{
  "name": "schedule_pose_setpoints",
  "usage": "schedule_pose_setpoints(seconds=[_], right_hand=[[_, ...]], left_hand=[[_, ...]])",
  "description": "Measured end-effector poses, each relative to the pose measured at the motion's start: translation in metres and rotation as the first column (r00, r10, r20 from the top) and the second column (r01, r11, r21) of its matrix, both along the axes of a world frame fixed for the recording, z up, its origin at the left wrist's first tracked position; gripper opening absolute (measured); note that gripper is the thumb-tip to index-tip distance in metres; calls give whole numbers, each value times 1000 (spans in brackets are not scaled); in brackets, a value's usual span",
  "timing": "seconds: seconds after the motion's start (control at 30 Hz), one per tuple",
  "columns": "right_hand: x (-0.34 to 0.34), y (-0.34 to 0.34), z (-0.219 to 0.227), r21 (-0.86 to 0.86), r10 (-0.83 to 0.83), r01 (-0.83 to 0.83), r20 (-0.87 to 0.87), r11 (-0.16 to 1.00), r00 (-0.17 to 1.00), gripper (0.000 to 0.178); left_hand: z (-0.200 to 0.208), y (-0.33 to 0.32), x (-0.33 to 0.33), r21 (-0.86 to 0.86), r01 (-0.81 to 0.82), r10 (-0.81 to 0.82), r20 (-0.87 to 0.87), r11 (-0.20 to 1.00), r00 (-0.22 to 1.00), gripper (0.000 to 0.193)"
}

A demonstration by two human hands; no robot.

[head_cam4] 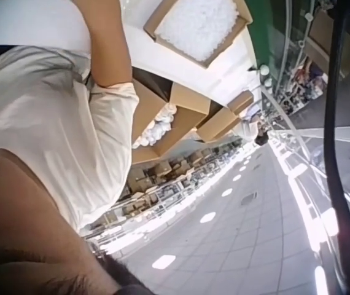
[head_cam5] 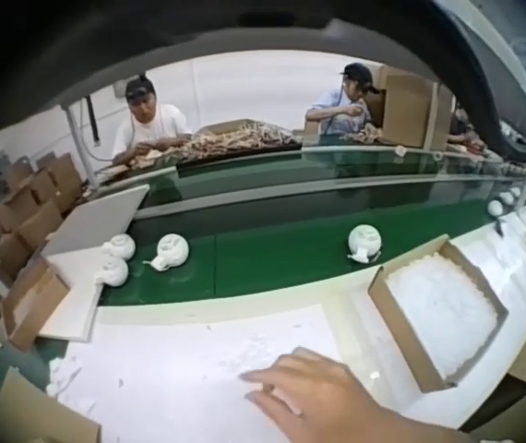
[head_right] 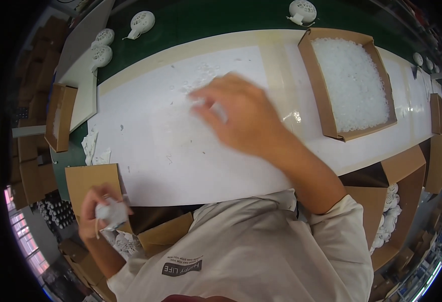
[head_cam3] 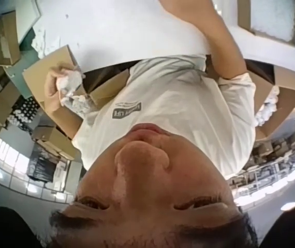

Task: Assembling small white electronic components on a factory assembly line.

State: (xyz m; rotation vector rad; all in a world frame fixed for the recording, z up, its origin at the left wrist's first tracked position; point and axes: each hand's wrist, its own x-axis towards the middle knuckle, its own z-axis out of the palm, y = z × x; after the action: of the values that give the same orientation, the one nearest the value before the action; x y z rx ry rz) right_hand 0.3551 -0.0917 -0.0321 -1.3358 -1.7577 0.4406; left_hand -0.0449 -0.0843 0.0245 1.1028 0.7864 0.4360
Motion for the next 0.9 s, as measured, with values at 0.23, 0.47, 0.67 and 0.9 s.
schedule_pose_setpoints(seconds=[0.23,0.47,0.67,0.9], right_hand=[[29,25,-18,31,-477,506,389,862,789,18],[25,39,-26,-5,-458,488,337,873,823,12],[25,23,-14,-76,-446,456,119,887,887,10],[20,25,-21,-105,-382,377,-31,920,924,12]], left_hand=[[48,-64,-178,229,-208,303,-820,951,485,44],[41,0,-96,545,113,473,-798,831,374,56],[15,163,7,810,399,514,-583,429,629,42],[-60,295,91,800,537,717,-537,267,444,55]])
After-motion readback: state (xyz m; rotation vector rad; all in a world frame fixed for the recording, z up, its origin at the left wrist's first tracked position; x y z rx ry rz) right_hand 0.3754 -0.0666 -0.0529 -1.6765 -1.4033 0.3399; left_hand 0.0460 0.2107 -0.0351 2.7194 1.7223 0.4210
